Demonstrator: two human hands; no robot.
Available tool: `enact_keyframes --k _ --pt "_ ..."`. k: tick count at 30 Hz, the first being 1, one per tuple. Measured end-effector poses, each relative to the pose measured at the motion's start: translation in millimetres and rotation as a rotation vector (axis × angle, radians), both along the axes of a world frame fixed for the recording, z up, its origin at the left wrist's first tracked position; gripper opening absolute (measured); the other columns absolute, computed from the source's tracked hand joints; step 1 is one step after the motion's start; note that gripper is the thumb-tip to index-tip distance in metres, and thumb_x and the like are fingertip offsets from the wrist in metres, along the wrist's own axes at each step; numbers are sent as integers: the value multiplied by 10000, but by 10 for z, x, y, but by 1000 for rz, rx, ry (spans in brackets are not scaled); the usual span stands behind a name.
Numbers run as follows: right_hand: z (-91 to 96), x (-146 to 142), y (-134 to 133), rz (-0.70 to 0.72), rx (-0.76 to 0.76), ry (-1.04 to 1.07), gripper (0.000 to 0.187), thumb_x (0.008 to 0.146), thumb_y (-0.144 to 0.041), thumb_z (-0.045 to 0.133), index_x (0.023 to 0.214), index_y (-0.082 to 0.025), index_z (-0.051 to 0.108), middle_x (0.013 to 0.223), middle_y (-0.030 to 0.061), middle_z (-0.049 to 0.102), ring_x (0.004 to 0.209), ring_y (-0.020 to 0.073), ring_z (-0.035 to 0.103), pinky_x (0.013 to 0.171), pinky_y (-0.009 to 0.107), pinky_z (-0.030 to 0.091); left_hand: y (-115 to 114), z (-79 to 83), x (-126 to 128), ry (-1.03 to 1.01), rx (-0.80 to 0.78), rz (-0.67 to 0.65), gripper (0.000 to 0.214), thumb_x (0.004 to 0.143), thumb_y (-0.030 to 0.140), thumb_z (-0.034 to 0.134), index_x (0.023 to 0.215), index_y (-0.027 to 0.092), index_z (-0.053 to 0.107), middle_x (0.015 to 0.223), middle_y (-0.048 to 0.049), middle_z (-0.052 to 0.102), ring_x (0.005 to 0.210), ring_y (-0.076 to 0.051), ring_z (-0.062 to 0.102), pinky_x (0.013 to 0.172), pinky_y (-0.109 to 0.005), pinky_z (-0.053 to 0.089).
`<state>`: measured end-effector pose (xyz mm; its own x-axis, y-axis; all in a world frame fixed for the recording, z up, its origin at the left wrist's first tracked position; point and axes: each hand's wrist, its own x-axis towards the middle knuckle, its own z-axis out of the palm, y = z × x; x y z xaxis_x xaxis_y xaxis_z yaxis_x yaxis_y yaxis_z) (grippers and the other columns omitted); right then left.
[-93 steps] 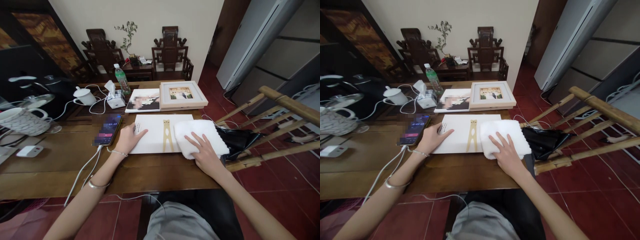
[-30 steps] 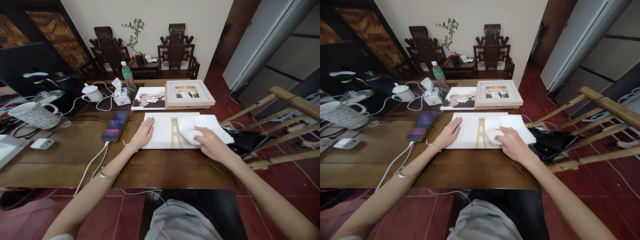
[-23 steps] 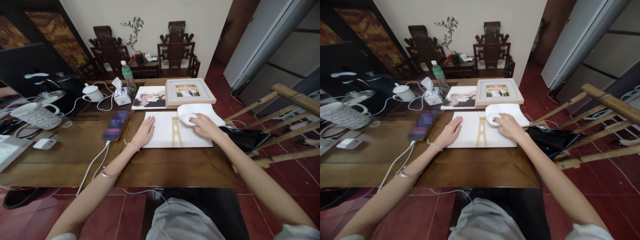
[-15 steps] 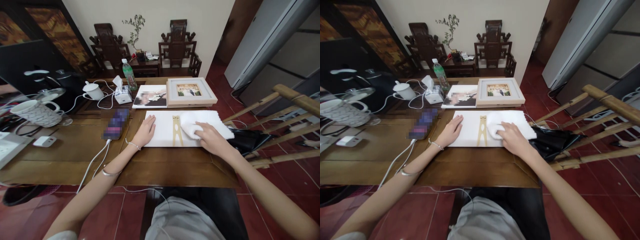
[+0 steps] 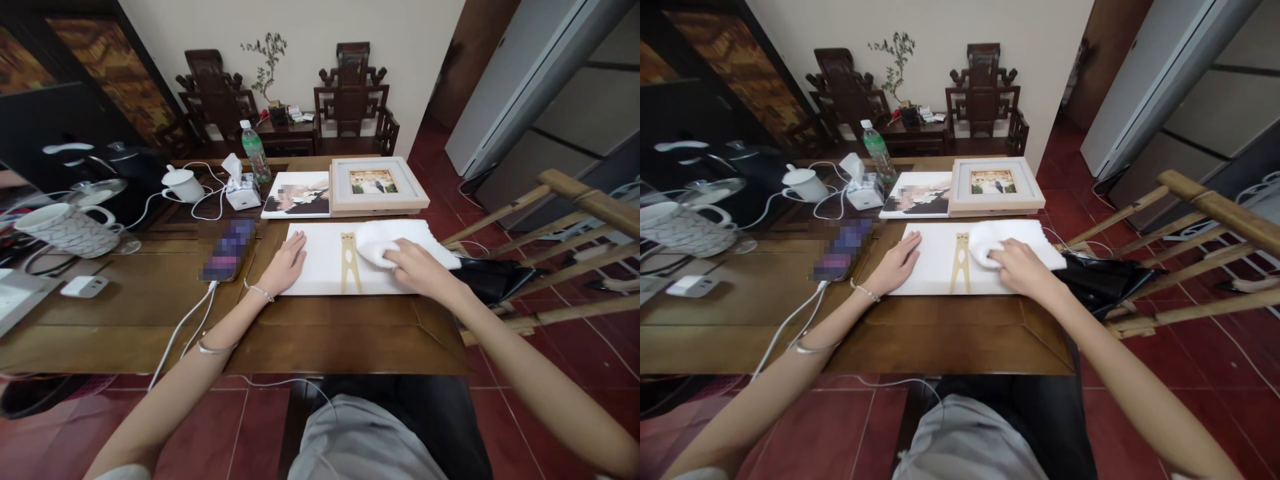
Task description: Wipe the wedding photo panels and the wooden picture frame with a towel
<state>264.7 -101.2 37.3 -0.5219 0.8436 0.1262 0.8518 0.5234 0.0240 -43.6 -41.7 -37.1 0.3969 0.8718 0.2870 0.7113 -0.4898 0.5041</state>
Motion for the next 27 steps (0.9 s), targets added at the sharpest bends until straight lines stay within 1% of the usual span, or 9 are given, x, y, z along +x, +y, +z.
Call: enact_keyframes --k 2,5,9,11,13,17,21,24,27 --pt "59 -16 272 -28 -4 -29 379 703 -36 444 981 -144 677 849 123 656 823 259 600 722 332 444 -6 13 -20 7 -13 -7 491 940 306 343 1365 89 462 1477 -169 411 1414 -267 303 1152 -487 271" --pt "140 -43 581 -9 -24 -28 386 715 -26 431 990 -148 672 838 107 674 801 247 592 690 313 395 -15 21 -32 -3 -9 3 491 943 292 320 1365 84 462 1474 -167 417 1407 -261 320 1158 -473 265" --pt "213 -72 703 -7 -71 -21 381 726 -12 406 965 -143 672 872 109 684 809 241 587 677 312 361 -11 2 -30 -19 7 10 484 948 257 282 1367 91 459 1475 -158 419 1402 -247 333 1165 -459 257" --pt "229 -75 609 -17 -76 -34 371 719 -14 411 952 -144 669 853 104 678 802 241 583 683 313 359 -2 -9 -36 -6 -2 0 491 947 249 273 1375 81 447 1480 -169 407 1407 -248 322 1167 -459 247" --pt "238 -70 415 -18 -82 -52 357 709 -19 420 935 -148 665 808 95 662 787 239 578 693 311 366 5 -14 -50 21 -20 -20 503 949 263 273 1395 79 417 1501 -174 371 1423 -250 285 1171 -464 227" --pt "257 -38 -170 3 -139 -61 321 675 -5 426 829 -179 647 731 71 601 723 218 563 669 289 385 0 3 -80 90 -54 -79 536 960 317 276 1441 89 339 1545 -167 284 1453 -242 189 1182 -462 169" --pt "270 5 -702 69 -166 32 337 635 16 423 770 -210 632 767 60 585 744 206 566 698 279 414 -18 21 -79 114 -56 -88 552 969 325 250 1446 54 313 1549 -187 260 1459 -248 160 1185 -457 147" --pt "269 31 -841 99 -192 68 349 620 18 415 767 -215 629 798 58 585 752 204 562 712 283 417 -21 16 -63 128 -59 -77 554 972 319 235 1444 37 307 1548 -200 253 1460 -259 151 1181 -481 146" --pt "261 45 -698 72 -212 60 331 645 6 406 787 -193 630 811 72 573 784 213 559 726 289 409 -17 3 -52 143 -58 -68 549 972 314 232 1444 44 304 1551 -197 248 1461 -263 141 1177 -494 150"
